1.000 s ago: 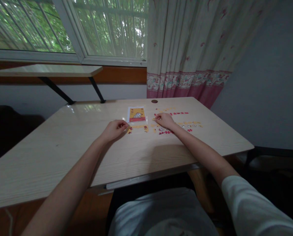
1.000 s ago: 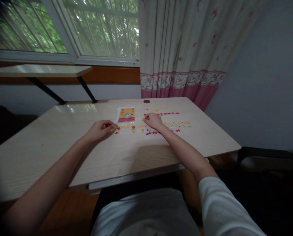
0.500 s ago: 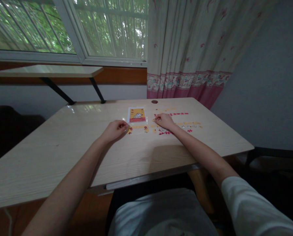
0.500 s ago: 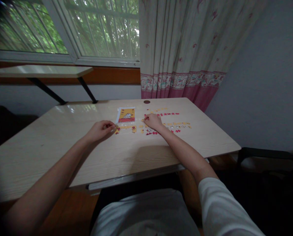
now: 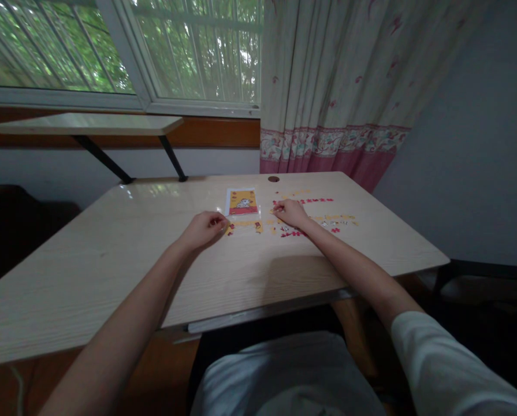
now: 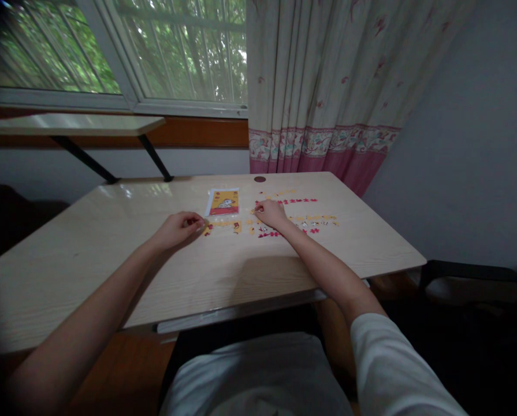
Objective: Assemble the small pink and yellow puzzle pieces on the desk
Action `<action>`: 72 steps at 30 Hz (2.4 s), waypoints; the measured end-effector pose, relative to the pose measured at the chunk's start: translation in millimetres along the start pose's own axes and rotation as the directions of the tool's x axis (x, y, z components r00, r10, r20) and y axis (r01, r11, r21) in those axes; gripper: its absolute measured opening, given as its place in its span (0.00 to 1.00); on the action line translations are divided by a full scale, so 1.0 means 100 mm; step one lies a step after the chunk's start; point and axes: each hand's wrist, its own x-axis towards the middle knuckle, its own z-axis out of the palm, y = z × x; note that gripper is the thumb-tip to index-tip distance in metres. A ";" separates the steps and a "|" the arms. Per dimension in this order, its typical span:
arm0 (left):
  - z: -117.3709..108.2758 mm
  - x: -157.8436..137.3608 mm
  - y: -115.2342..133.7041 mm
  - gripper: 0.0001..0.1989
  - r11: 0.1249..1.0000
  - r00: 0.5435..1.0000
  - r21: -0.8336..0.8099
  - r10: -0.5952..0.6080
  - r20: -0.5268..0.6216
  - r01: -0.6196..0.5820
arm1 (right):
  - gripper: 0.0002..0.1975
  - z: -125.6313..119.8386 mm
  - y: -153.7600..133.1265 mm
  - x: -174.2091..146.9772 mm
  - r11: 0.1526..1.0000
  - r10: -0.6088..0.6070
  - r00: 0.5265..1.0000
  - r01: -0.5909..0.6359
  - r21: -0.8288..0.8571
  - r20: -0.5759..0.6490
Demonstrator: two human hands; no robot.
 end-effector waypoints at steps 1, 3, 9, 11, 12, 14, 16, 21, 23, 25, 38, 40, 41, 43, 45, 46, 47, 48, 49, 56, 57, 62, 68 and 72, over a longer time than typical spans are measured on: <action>0.00 0.00 0.00 0.15 1.000 1.000 0.003 0.001 0.003 -0.001 | 0.12 0.00 0.00 0.00 1.000 0.005 1.000 -0.005 -0.002 -0.001; -0.01 0.00 0.01 0.16 1.000 1.000 0.009 0.005 0.008 -0.006 | 0.12 -0.01 -0.01 -0.01 1.000 0.011 1.000 -0.011 -0.004 0.001; -0.01 -0.01 0.00 0.15 0.999 1.000 0.026 0.021 0.019 -0.022 | 0.11 -0.03 -0.02 -0.01 1.000 0.004 1.000 -0.004 0.009 0.012; -0.01 0.00 -0.01 0.14 0.999 0.999 0.024 0.028 0.021 -0.029 | 0.11 -0.03 -0.03 -0.01 1.000 0.006 1.000 -0.006 0.011 0.012; -0.01 0.00 -0.02 0.15 0.999 0.999 0.026 0.030 0.027 -0.030 | 0.11 -0.03 -0.03 -0.02 1.000 0.008 1.000 -0.008 0.013 0.011; -0.01 0.00 -0.03 0.15 0.999 0.999 0.038 0.031 0.035 -0.032 | 0.11 -0.02 -0.03 -0.02 1.000 0.010 1.000 -0.011 0.017 0.012; -0.01 0.01 -0.03 0.16 0.998 0.999 0.052 0.034 0.042 -0.036 | 0.12 -0.02 -0.03 -0.02 1.000 0.009 1.000 -0.009 0.017 0.015; -0.01 0.02 -0.04 0.16 0.998 0.997 0.052 0.044 0.056 -0.047 | 0.12 -0.02 -0.03 -0.02 1.000 0.011 1.000 -0.011 0.010 0.019; -0.01 0.02 -0.06 0.15 0.997 0.997 0.059 0.053 0.054 -0.056 | 0.12 -0.02 -0.02 -0.02 1.000 0.010 1.000 -0.011 0.012 0.019; 0.00 0.02 -0.07 0.15 0.995 0.997 0.072 0.064 0.051 -0.068 | 0.11 -0.02 -0.02 -0.01 1.000 0.009 1.000 -0.009 0.015 0.019; 0.00 0.02 -0.08 0.16 0.974 0.989 0.172 0.146 0.011 -0.146 | 0.12 0.00 0.00 0.00 1.000 0.004 1.000 -0.004 0.014 0.013; 0.02 0.03 -0.11 0.17 0.960 0.985 0.227 0.173 -0.013 -0.166 | 0.11 0.00 0.00 0.00 1.000 0.010 1.000 -0.010 0.013 0.013; 0.03 0.03 -0.13 0.18 0.953 0.983 0.248 0.182 -0.016 -0.172 | 0.11 0.00 -0.01 0.00 1.000 0.011 1.000 -0.011 0.013 0.012; 0.05 0.03 -0.16 0.19 0.943 0.980 0.274 0.197 -0.008 -0.187 | 0.12 0.00 -0.01 0.00 1.000 0.011 1.000 -0.011 0.012 0.011; 0.05 0.04 -0.19 0.18 0.937 0.977 0.283 0.211 0.006 -0.205 | 0.12 -0.01 -0.02 -0.01 1.000 0.013 1.000 -0.013 0.009 0.012; 0.06 0.04 -0.20 0.18 0.936 0.976 0.283 0.216 0.013 -0.211 | 0.12 -0.01 -0.02 -0.01 1.000 0.015 1.000 -0.015 0.008 0.013; 0.06 0.04 -0.20 0.17 0.935 0.976 0.281 0.218 0.020 -0.215 | 0.11 -0.01 -0.02 -0.01 1.000 0.016 1.000 -0.016 0.007 0.014; 0.05 0.04 -0.20 0.17 0.936 0.975 0.277 0.219 0.028 -0.218 | 0.11 -0.01 -0.03 -0.01 1.000 0.015 1.000 -0.015 0.007 0.014; 0.05 0.04 -0.21 0.16 0.937 0.975 0.272 0.217 0.037 -0.219 | 0.11 -0.01 -0.03 -0.02 1.000 0.014 1.000 -0.014 0.008 0.014; 0.07 0.04 -0.22 0.15 0.942 0.976 0.253 0.216 0.038 -0.218 | 0.11 0.00 -0.01 0.00 1.000 0.002 1.000 -0.002 0.003 0.009; 0.07 0.04 -0.22 0.16 0.942 0.976 0.255 0.217 0.031 -0.218 | 0.11 0.00 0.00 0.00 1.000 0.003 1.000 -0.003 0.002 0.010; 0.07 0.03 -0.23 0.19 0.937 0.973 0.265 0.232 0.020 -0.229 | 0.12 -0.01 0.06 0.02 1.000 -0.004 1.000 0.005 -0.002 0.023; 0.06 0.03 -0.23 0.18 0.941 0.976 0.263 0.218 0.016 -0.215 | 0.11 -0.07 0.11 0.01 1.000 0.016 1.000 -0.016 -0.022 0.022; 0.07 0.03 -0.25 0.18 0.933 0.973 0.281 0.230 0.012 -0.224 | 0.10 -0.08 0.08 -0.01 0.999 0.002 1.000 -0.002 -0.032 0.028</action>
